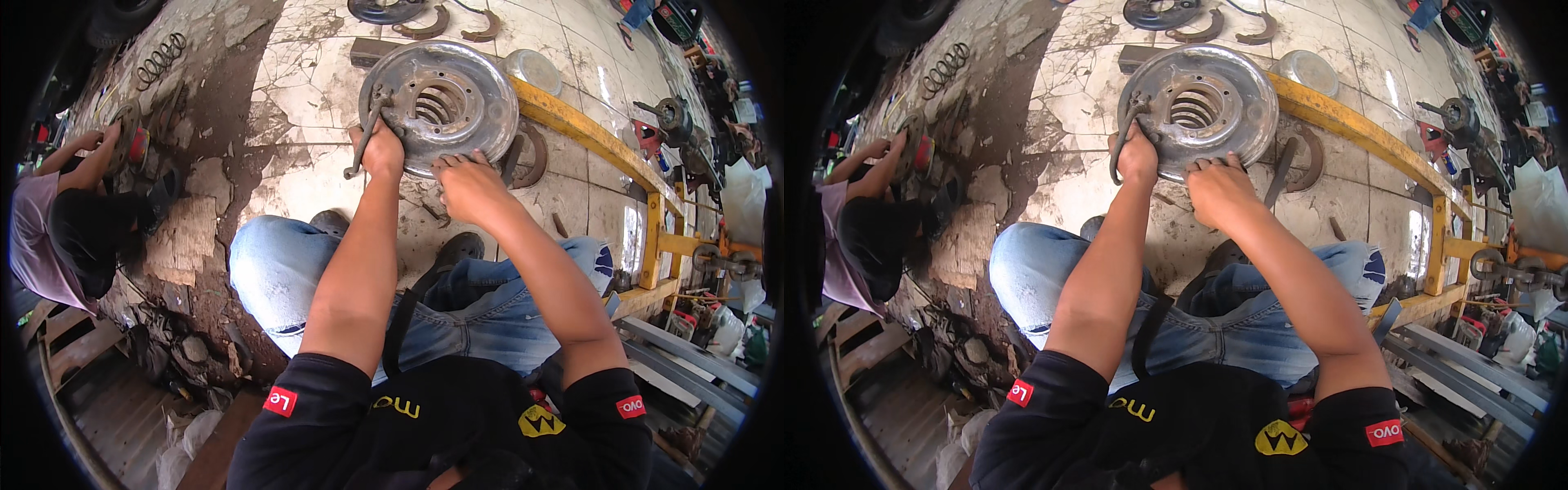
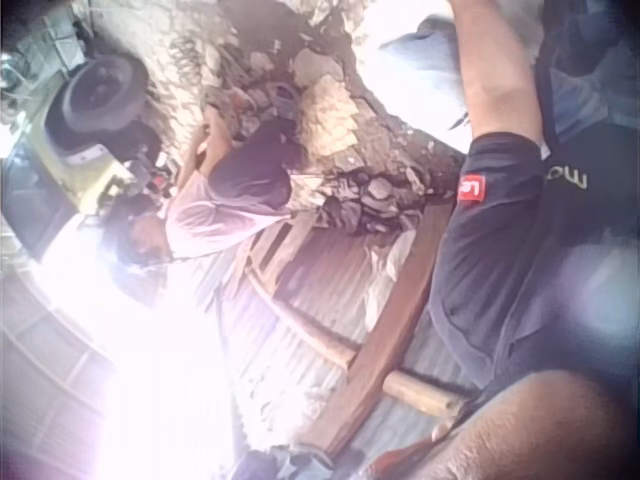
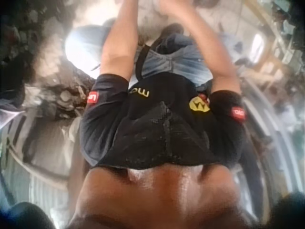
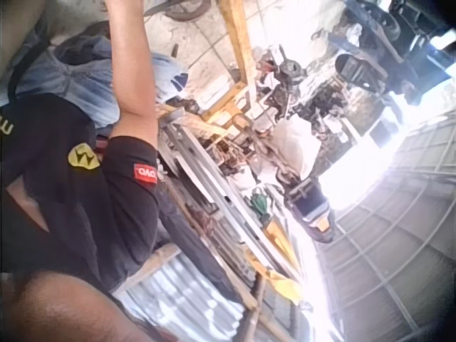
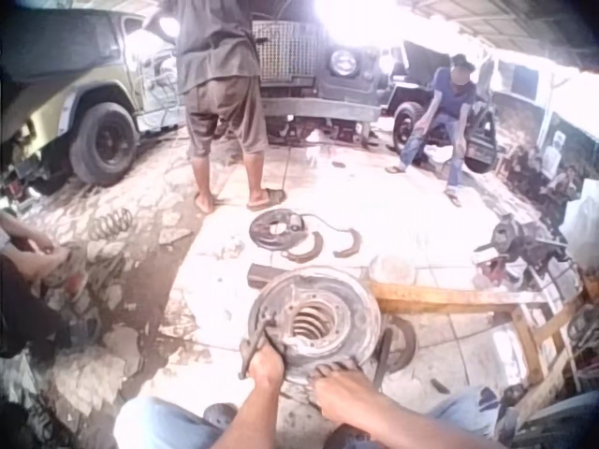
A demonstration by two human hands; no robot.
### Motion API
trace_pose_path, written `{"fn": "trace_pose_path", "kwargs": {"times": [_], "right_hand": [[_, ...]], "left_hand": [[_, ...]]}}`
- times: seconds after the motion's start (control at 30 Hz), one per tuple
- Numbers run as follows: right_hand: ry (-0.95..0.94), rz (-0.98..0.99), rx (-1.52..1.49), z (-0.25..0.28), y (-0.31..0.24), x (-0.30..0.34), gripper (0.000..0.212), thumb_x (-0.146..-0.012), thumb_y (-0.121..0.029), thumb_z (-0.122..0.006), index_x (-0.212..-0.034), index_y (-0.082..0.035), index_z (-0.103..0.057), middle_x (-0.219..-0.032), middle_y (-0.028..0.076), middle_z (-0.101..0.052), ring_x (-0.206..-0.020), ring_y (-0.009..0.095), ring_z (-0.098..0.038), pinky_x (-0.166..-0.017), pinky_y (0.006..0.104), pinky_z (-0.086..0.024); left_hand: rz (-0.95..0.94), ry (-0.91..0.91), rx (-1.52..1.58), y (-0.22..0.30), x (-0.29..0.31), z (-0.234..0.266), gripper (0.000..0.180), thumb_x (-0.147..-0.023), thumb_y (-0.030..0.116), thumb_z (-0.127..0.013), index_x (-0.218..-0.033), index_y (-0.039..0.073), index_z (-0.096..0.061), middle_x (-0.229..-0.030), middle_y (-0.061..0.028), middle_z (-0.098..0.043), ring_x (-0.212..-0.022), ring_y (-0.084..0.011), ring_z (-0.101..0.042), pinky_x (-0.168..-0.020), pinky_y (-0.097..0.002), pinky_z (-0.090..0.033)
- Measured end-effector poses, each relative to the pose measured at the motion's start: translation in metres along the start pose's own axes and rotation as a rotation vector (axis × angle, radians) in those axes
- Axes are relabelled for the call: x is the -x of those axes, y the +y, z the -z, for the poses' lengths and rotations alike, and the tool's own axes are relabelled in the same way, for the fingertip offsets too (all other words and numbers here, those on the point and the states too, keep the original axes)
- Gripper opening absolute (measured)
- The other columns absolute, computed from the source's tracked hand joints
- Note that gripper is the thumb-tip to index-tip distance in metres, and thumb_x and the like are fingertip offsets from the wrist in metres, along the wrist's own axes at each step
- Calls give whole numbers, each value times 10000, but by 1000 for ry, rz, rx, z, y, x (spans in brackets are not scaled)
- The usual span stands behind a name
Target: The person is sitting on the floor in a workshop, using a metal tool to scrape and clean the surface of a brake drum. They repeatedly scrape the inner and outer surfaces of the drum to remove rust and debris.
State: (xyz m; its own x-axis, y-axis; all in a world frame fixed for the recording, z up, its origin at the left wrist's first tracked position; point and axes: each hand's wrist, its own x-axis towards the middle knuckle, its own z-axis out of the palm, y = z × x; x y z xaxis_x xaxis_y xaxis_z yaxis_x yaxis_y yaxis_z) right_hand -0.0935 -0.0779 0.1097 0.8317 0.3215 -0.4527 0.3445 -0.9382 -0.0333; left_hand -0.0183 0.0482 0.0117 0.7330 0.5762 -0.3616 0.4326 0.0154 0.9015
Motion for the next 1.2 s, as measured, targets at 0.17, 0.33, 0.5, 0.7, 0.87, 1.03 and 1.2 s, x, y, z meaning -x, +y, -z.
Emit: {"fn": "trace_pose_path", "kwargs": {"times": [0.17, 0.33, 0.5, 0.7, 0.87, 1.03, 1.2], "right_hand": [[-31, -44, 48, 1, 2, -2, 507, -880, -153, -631, -1368, -55, -538, -1452, 116, -508, -1349, 273, -473, -1164, 536, -300], [-38, 24, 47, 6, 4, 9, 508, -871, -106, -609, -1369, -41, -534, -1448, 120, -514, -1340, 272, -484, -1165, 531, -302], [-8, -16, 74, 1, 6, 3, 511, -867, -74, -595, -1373, -46, -535, -1444, 132, -516, -1344, 285, -480, -1163, 525, -307], [-16, 9, 22, 6, 7, 9, 505, -862, -115, -654, -1353, -53, -553, -1423, 130, -531, -1345, 294, -475, -1155, 529, -310], [34, 14, 81, -1, 8, 7, 526, -853, -168, -700, -1347, -61, -555, -1410, 129, -538, -1346, 291, -471, -1158, 527, -303], [22, -25, 74, -2, 5, 3, 549, -854, -194, -714, -1354, -45, -544, -1418, 126, -531, -1352, 292, -465, -1155, 524, -306], [157, 26, 45, -9, 5, 14, 457, -889, -190, -645, -1312, -32, -571, -1383, 134, -552, -1324, 298, -488, -1148, 517, -313]], "left_hand": [[18, 0, -44, -2, 1, -2, 420, -971, 359, -573, -964, -53, -495, -955, -301, -610, -932, -442, -594, -862, -493, -443], [25, 1, -43, -6, -3, -1, 437, -966, 373, -570, -979, -59, -509, -976, -311, -613, -953, -450, -597, -868, -493, -448], [-9, -5, -49, -8, -5, -5, 505, -962, 433, -564, -982, -70, -523, -972, -318, -613, -947, -459, -599, -871, -496, -450], [-16, 24, -63, -5, -2, 1, 546, -968, 465, -551, -1011, -78, -516, -973, -318, -611, -959, -465, -598, -865, -503, -452], [26, -4, -19, -10, -8, -5, 544, -965, 462, -553, -1016, -78, -515, -975, -328, -612, -966, -476, -597, -868, -510, -451], [-13, 25, -33, -10, -6, -7, 525, -969, 451, -551, -1006, -72, -512, -970, -326, -612, -948, -474, -595, -868, -508, -446], [30, -16, -45, 3, 1, 4, 513, -973, 443, -549, -989, -68, -503, -983, -334, -605, -954, -483, -587, -872, -509, -441]]}}
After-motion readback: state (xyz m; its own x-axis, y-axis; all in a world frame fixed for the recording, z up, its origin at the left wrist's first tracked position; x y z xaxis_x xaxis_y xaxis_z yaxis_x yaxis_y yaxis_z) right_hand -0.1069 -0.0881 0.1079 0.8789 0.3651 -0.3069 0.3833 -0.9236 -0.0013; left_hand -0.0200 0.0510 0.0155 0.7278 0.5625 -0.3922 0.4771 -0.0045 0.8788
